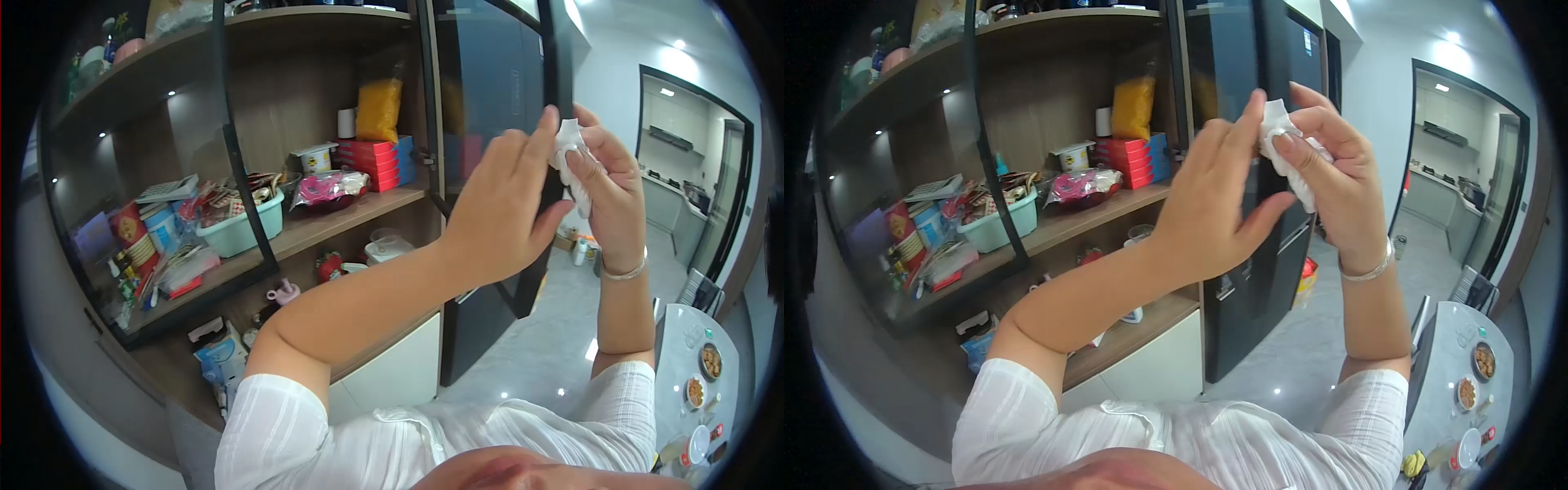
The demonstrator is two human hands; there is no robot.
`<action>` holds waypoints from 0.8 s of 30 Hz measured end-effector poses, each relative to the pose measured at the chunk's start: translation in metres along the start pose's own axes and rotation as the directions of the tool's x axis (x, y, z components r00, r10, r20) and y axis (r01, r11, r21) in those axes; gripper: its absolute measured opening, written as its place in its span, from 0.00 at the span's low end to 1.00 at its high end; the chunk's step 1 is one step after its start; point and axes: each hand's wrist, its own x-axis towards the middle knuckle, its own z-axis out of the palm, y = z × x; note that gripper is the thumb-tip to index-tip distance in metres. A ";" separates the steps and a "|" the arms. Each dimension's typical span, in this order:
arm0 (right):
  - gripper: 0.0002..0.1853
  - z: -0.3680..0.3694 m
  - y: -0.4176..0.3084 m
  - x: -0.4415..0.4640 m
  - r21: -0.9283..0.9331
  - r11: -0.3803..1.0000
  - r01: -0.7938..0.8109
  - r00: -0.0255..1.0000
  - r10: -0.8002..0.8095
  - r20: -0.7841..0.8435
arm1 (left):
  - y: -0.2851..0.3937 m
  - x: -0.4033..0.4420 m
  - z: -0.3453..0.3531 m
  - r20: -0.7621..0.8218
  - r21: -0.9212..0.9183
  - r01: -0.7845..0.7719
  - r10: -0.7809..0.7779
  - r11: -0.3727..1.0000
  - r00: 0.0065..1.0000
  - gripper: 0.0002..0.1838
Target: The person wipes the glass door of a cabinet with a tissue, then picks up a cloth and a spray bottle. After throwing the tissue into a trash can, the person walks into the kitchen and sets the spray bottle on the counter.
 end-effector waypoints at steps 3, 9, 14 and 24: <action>0.06 -0.008 -0.005 -0.001 -0.297 0.955 0.015 0.990 -0.055 -0.127 | -0.017 0.016 0.021 0.052 -0.120 -0.110 0.116 0.987 0.992 0.43; 0.14 -0.048 0.014 0.007 -0.524 0.851 -0.020 0.971 -0.107 -0.212 | -0.046 0.030 0.071 -0.007 -0.204 -0.164 0.166 0.965 0.986 0.25; 0.30 -0.074 0.029 0.011 -0.358 0.933 0.042 0.978 -0.111 -0.175 | -0.076 0.042 0.098 -0.021 -0.282 -0.298 0.305 0.912 0.952 0.15; 0.30 -0.116 0.062 0.024 -0.669 0.743 0.036 0.963 -0.206 -0.176 | -0.282 0.144 -0.003 -0.118 0.676 0.042 0.052 0.735 0.992 0.10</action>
